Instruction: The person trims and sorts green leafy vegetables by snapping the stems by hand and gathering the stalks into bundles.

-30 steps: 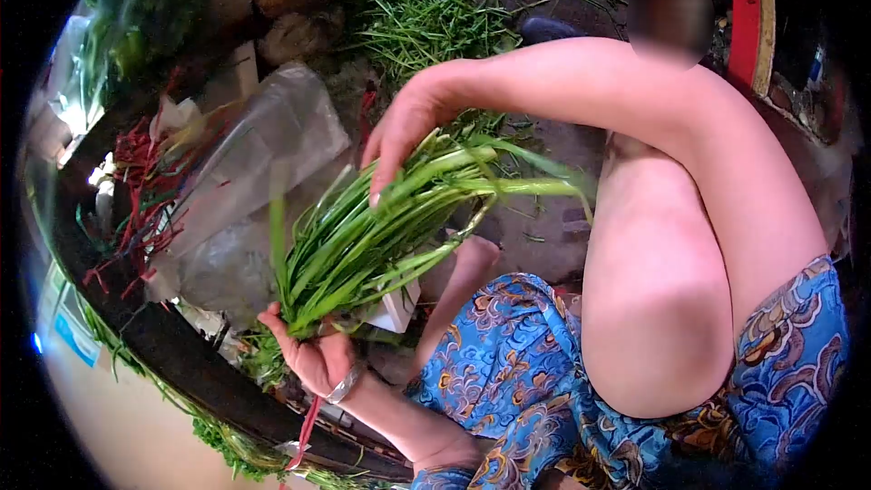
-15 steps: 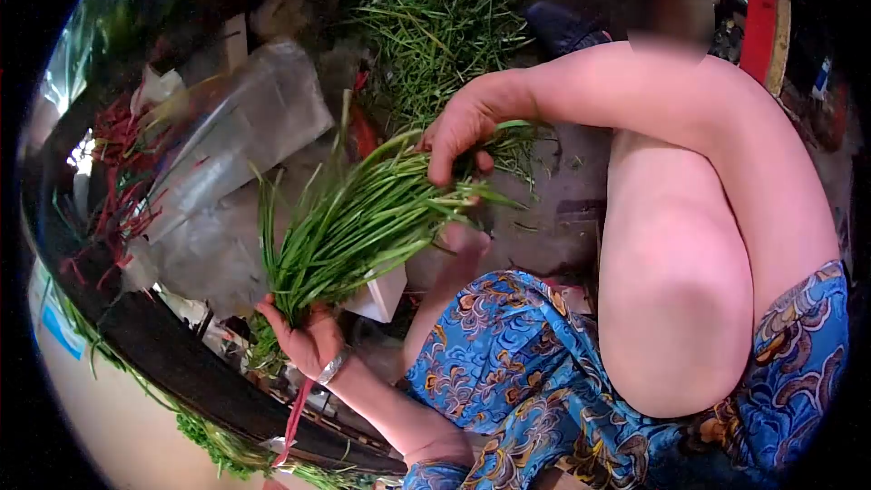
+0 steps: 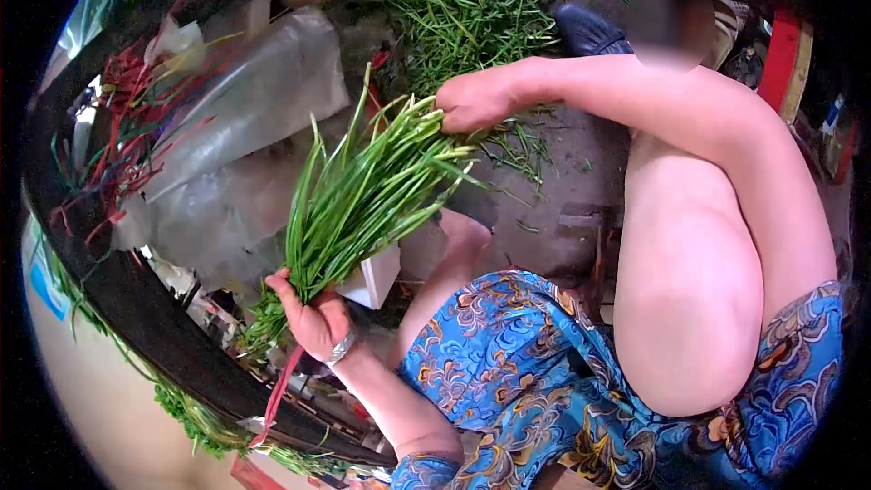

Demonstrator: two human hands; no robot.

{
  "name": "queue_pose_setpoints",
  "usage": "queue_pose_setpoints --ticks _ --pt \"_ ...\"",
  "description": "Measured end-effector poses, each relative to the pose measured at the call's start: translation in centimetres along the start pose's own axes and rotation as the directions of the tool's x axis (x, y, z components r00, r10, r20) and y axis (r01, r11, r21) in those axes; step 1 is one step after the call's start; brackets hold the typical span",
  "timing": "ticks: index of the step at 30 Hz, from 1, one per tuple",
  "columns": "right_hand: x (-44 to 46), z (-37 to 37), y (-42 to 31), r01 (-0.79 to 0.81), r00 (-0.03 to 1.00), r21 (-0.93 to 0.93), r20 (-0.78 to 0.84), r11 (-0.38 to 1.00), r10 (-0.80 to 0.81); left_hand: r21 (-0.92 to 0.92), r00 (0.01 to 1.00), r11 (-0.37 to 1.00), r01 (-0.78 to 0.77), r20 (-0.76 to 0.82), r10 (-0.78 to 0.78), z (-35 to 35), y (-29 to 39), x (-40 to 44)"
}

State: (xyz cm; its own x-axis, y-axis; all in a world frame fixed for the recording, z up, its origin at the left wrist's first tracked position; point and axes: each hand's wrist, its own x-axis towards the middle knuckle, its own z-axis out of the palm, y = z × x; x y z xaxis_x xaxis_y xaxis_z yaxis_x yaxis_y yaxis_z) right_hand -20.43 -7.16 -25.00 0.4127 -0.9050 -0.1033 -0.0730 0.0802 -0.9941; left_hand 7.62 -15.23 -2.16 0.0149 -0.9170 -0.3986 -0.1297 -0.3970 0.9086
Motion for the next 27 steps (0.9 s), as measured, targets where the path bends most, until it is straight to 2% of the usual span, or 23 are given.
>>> queue_pose_setpoints --ticks 2,3,5,6,7,9,12,14,15,16,18,20,22,23,24,25,26,27 --pt "0.0 -0.4 1.4 0.032 0.999 -0.059 -0.033 0.998 -0.034 -0.017 0.994 1.0 0.017 0.104 -0.015 -0.7 0.1 0.3" --pt "0.0 -0.7 1.4 0.012 0.999 0.024 -0.03 1.0 -0.011 -0.038 0.992 0.999 0.017 0.124 -0.012 -0.5 0.1 0.3" --pt "-0.5 -1.6 1.8 0.028 0.993 -0.013 -0.113 1.0 -0.03 -0.045 0.996 0.999 -0.001 0.09 0.005 0.1 -0.2 0.2" --pt "-2.4 -2.6 3.3 0.048 0.985 -0.059 -0.164 0.997 -0.058 -0.055 0.997 0.998 -0.032 0.07 0.036 1.5 -2.3 -0.6" --pt "-2.6 -3.0 3.4 0.012 0.983 -0.155 -0.182 0.988 -0.041 -0.042 0.992 0.999 -0.034 0.118 0.038 1.3 -2.4 -0.5" --pt "-3.0 -3.3 3.8 -0.019 0.97 -0.282 -0.238 0.959 -0.051 -0.037 0.993 0.999 -0.032 0.109 0.035 1.5 -2.7 -0.7" --pt "-3.3 -4.4 5.0 -0.079 0.951 -0.33 -0.308 0.941 -0.028 -0.032 0.998 0.998 -0.056 0.038 0.057 2.1 -2.7 -0.7" --pt "-5.0 -6.4 8.2 -0.152 0.91 -0.29 -0.415 0.945 0.019 -0.028 0.988 0.993 -0.111 -0.114 0.107 2.0 -2.0 -0.6" --pt "-6.4 -7.1 8.5 -0.27 0.84 -0.251 -0.533 0.93 0.1 -0.085 0.993 0.989 -0.117 -0.029 0.115 1.1 -1.6 -0.5" --pt "-7.1 -8.1 10.9 -0.245 0.787 -0.196 -0.612 0.949 0.077 -0.087 0.993 0.989 -0.118 -0.037 0.116 0.9 -1.9 -0.3" --pt "-7.8 -10.2 13.3 -0.157 0.603 -0.144 -0.797 0.977 -0.021 -0.068 0.994 0.992 -0.105 -0.051 0.101 0.7 -2.4 -0.1" --pt "-9.0 -10.9 3.9 -0.03 0.39 0.13 -0.911 0.991 0.131 -0.049 0.994 0.993 -0.109 -0.02 0.108 1.0 -2.5 -0.1" --pt "-8.7 -12.2 1.6 -0.009 0.195 -0.233 -0.954 0.973 -0.226 -0.067 0.98 0.99 -0.125 -0.164 0.113 1.5 -2.4 0.1" --pt "-7.8 -12.8 0.2 0.05 0.046 -0.31 -0.949 0.949 -0.313 -0.065 0.979 0.989 -0.131 -0.167 0.119 1.6 -2.3 -0.1" --pt "-7.5 -12.8 -1.6 0.057 0.048 -0.312 -0.948 0.948 -0.315 -0.067 0.983 0.991 -0.111 -0.155 0.1 1.7 -2.2 -0.2" --pt "-7.5 -12.5 -3.5 0.2 0.1 -0.207 -0.968 0.958 -0.23 -0.071 0.987 0.993 -0.09 -0.142 0.079 1.9 -2.2 -0.4" --pt "-6.4 -12.2 -4.2 0.351 0.082 -0.257 -0.95 0.9 -0.303 -0.075 0.99 0.995 -0.067 -0.128 0.057 2.1 -2.3 -0.6" --pt "-5.4 -11.9 -4.8 0.493 0.063 -0.296 -0.926 0.818 -0.373 -0.096 0.978 0.993 -0.07 -0.203 0.05 2.6 -2.3 -0.6"
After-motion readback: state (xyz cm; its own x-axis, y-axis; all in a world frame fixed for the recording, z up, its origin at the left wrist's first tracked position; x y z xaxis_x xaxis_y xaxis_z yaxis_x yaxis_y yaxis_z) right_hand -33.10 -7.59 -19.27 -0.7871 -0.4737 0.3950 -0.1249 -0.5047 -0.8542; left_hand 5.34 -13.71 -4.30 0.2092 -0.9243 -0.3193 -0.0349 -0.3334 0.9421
